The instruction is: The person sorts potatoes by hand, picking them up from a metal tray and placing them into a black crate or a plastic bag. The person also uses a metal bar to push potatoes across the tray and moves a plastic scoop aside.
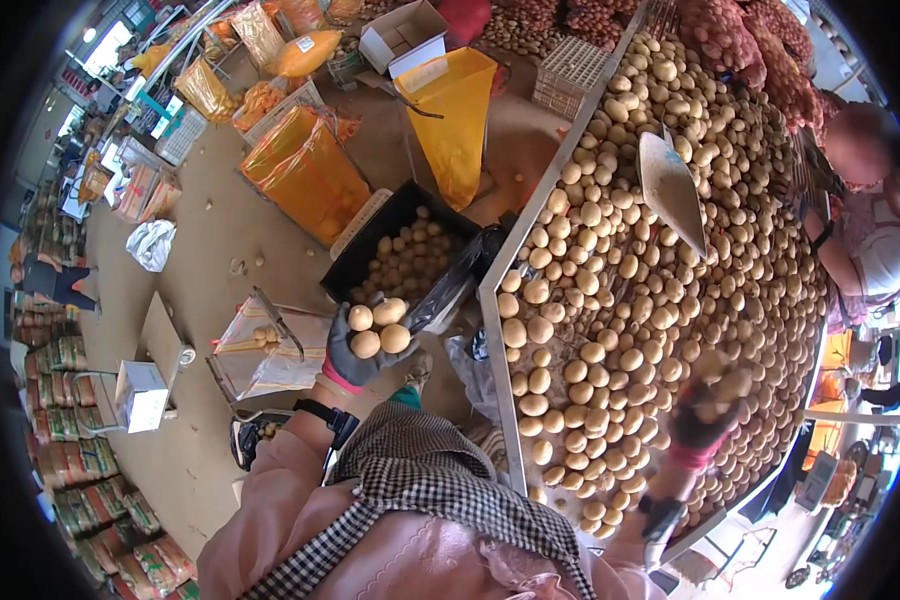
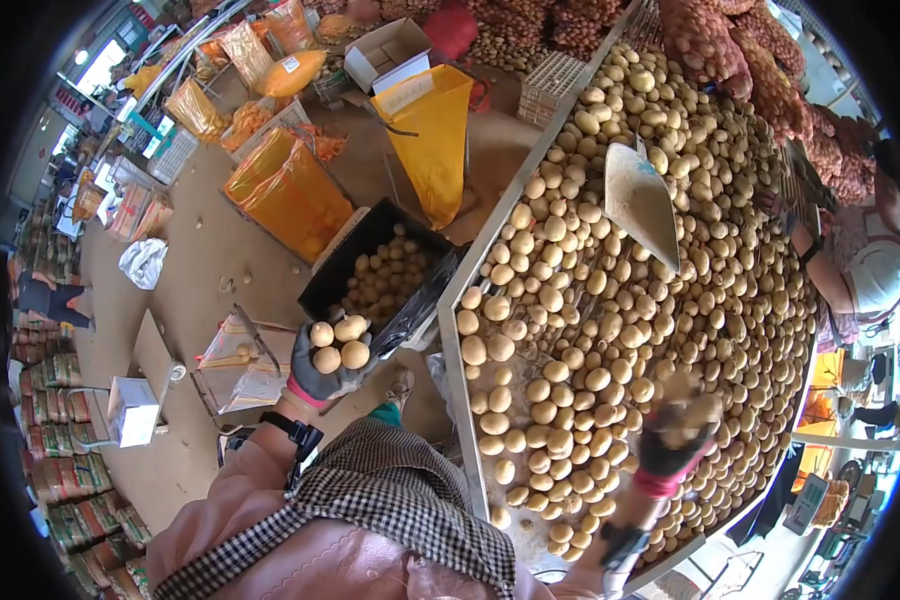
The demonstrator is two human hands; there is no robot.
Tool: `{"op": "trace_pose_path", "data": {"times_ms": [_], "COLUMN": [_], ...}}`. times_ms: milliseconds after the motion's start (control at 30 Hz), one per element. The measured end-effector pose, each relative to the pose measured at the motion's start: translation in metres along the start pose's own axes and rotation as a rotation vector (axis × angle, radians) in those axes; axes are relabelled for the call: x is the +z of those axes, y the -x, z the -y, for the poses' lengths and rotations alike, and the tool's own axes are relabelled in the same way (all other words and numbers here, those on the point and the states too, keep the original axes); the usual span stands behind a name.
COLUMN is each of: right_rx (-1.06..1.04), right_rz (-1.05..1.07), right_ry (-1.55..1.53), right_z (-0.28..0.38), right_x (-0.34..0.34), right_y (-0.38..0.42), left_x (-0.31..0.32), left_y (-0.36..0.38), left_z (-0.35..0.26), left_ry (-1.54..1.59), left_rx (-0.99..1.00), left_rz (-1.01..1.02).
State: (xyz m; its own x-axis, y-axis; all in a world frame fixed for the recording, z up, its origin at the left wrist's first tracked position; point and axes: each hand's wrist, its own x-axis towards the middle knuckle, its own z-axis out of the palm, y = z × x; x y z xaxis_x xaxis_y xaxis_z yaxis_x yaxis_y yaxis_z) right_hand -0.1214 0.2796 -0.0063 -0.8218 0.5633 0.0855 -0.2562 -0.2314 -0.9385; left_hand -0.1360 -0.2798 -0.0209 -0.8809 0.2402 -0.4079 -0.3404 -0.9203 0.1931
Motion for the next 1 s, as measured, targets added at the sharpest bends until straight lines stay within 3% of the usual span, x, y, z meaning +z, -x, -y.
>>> {"op": "trace_pose_path", "data": {"times_ms": [33,67,100,133,167,200,233,267,300,367,400,467,533,567,633,667,767,833,867,900,967,1000], "right_rx": [0.496,0.542,0.613,0.74,0.894,0.887,1.007,1.06,1.129,1.227,1.344,1.262,1.083,0.867,1.266,1.272,1.117,1.177,0.576,0.576,1.352,1.307], "right_rz": [0.262,-0.03,0.219,0.31,0.387,0.336,0.293,0.336,0.295,0.325,0.339,0.513,0.62,0.741,0.5,0.503,0.523,0.528,0.833,0.822,0.351,0.358], "right_ry": [-0.819,-0.757,-0.693,-0.691,-0.905,-0.792,-0.956,-1.033,-1.034,-0.977,-1.02,-0.904,-0.584,-0.242,-0.492,-0.484,-0.37,-0.518,0.247,0.256,-0.566,-0.52], "right_z": [0.009,-0.01,-0.025,-0.028,-0.021,-0.022,-0.026,-0.025,-0.031,-0.046,-0.053,-0.079,-0.115,-0.193,-0.17,-0.179,-0.242,-0.3,-0.342,-0.327,-0.27,-0.261], "right_x": [0.042,0.063,0.077,0.104,0.149,0.182,0.209,0.239,0.257,0.288,0.303,0.331,0.353,0.322,0.355,0.359,0.356,0.35,0.333,0.339,0.376,0.384], "right_y": [0.029,0.059,0.092,0.113,0.125,0.141,0.15,0.156,0.163,0.174,0.176,0.187,0.195,0.196,0.188,0.188,0.186,0.179,0.181,0.181,0.18,0.183], "left_x": [-0.009,-0.026,-0.036,-0.026,-0.038,-0.056,-0.078,-0.104,-0.058,-0.168,-0.067,-0.09,-0.041,-0.044,-0.063,-0.11,-0.113,-0.112,-0.113,-0.122,-0.144,-0.141], "left_y": [0.0,-0.004,-0.01,-0.013,-0.019,-0.03,-0.045,-0.055,-0.049,-0.087,-0.055,-0.063,-0.052,-0.05,-0.05,-0.064,-0.063,-0.069,-0.069,-0.072,-0.085,-0.081], "left_z": [-0.012,-0.025,-0.031,-0.034,-0.044,-0.06,-0.079,-0.096,-0.101,-0.133,-0.115,-0.113,-0.107,-0.103,-0.099,-0.105,-0.13,-0.142,-0.145,-0.149,-0.159,-0.157], "left_ry": [0.001,-0.043,-0.085,-0.101,-0.135,-0.237,-0.339,-0.681,-0.796,-1.176,-1.139,-0.755,-0.313,-0.305,-0.27,-0.116,0.12,0.022,-0.08,-0.076,-0.609,-0.588], "left_rx": [-0.011,0.027,0.048,0.088,0.111,0.107,0.12,0.121,-0.034,0.354,0.155,-0.038,-0.396,-0.384,-0.261,-0.299,-0.361,-0.277,-0.2,-0.212,-0.184,-0.126], "left_rz": [-0.001,-0.036,-0.069,-0.148,-0.065,-0.093,-0.12,-0.26,-0.417,-0.401,-0.605,-0.237,-0.035,-0.043,0.045,0.03,-0.048,-0.073,-0.099,-0.097,-0.647,-0.593]}}
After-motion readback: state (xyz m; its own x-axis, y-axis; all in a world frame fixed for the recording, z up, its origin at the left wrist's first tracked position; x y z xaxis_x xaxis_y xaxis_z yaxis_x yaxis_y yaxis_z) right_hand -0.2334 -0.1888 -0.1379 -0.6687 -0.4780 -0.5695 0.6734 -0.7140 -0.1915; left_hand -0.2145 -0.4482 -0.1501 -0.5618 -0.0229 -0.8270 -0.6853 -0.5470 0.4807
